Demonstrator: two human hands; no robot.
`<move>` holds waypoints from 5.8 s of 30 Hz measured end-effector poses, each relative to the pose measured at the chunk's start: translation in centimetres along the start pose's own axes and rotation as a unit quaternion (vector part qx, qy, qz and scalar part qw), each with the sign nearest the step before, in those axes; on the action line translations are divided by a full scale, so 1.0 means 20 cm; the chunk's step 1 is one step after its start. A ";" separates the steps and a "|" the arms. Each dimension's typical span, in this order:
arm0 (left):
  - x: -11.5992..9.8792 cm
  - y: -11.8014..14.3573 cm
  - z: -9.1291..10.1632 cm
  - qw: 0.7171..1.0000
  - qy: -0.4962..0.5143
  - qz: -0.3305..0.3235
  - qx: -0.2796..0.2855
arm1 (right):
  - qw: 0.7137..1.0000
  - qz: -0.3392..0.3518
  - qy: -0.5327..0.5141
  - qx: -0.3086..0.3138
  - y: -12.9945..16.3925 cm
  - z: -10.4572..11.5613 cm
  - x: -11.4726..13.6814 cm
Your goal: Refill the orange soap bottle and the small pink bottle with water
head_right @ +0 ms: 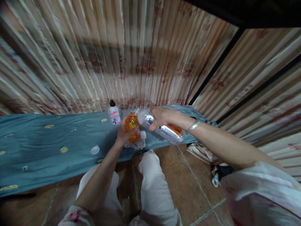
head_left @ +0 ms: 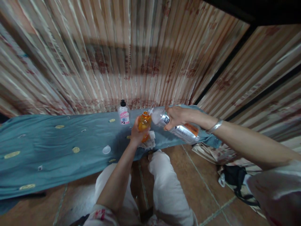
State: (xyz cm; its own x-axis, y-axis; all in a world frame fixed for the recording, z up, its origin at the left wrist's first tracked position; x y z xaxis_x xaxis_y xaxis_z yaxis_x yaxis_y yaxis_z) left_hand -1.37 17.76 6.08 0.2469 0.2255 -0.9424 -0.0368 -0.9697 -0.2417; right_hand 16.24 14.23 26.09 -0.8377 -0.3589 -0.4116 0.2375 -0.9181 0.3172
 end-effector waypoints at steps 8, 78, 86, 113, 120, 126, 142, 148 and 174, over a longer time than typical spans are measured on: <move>-0.02 0.03 -0.02 0.999 -0.038 -0.019 -0.014 | 1.000 -0.009 0.000 0.011 0.00 -0.02 -0.01; -0.02 0.03 -0.03 0.999 -0.033 -0.023 -0.017 | 1.000 -0.003 0.004 -0.018 0.02 -0.05 -0.08; 0.03 0.02 -0.02 0.988 -0.132 -0.079 0.021 | 1.000 -0.012 0.019 -0.008 0.02 -0.05 -0.08; -0.01 0.03 -0.04 0.987 -0.141 -0.072 0.034 | 0.999 -0.014 0.037 0.004 0.01 -0.05 -0.09; -0.01 0.04 -0.04 0.982 -0.161 -0.098 0.035 | 0.999 -0.019 0.040 0.020 0.03 -0.02 -0.07; -0.03 0.04 -0.05 0.982 -0.165 -0.083 0.037 | 0.999 -0.020 0.038 0.023 0.03 -0.01 -0.06; -0.05 0.04 -0.06 0.982 -0.171 -0.076 0.036 | 1.000 -0.019 0.024 0.009 0.03 -0.03 -0.08; -0.05 0.04 -0.06 0.986 -0.150 -0.070 0.034 | 0.999 -0.018 0.040 0.017 0.04 -0.02 -0.07; 0.00 0.03 -0.04 0.985 -0.144 -0.085 0.028 | 0.999 -0.034 0.023 -0.012 0.04 -0.10 -0.06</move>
State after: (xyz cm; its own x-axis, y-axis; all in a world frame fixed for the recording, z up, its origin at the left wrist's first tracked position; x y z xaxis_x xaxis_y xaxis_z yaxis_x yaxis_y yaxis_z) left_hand -0.52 17.03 6.11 -0.0308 0.4096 -0.9117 -0.0748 -0.9106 -0.4066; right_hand 18.40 13.50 25.15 -0.8286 -0.3027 -0.4709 0.1928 -0.9440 0.2677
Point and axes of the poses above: each hand's wrist, its own y-axis away from the middle knuckle, its own z-axis out of the back of the hand, x = y × z, the point moved 1 cm from there along -y, towards the middle knuckle, and after that the axes turned 13 degrees about y, right-handed, at the moved point
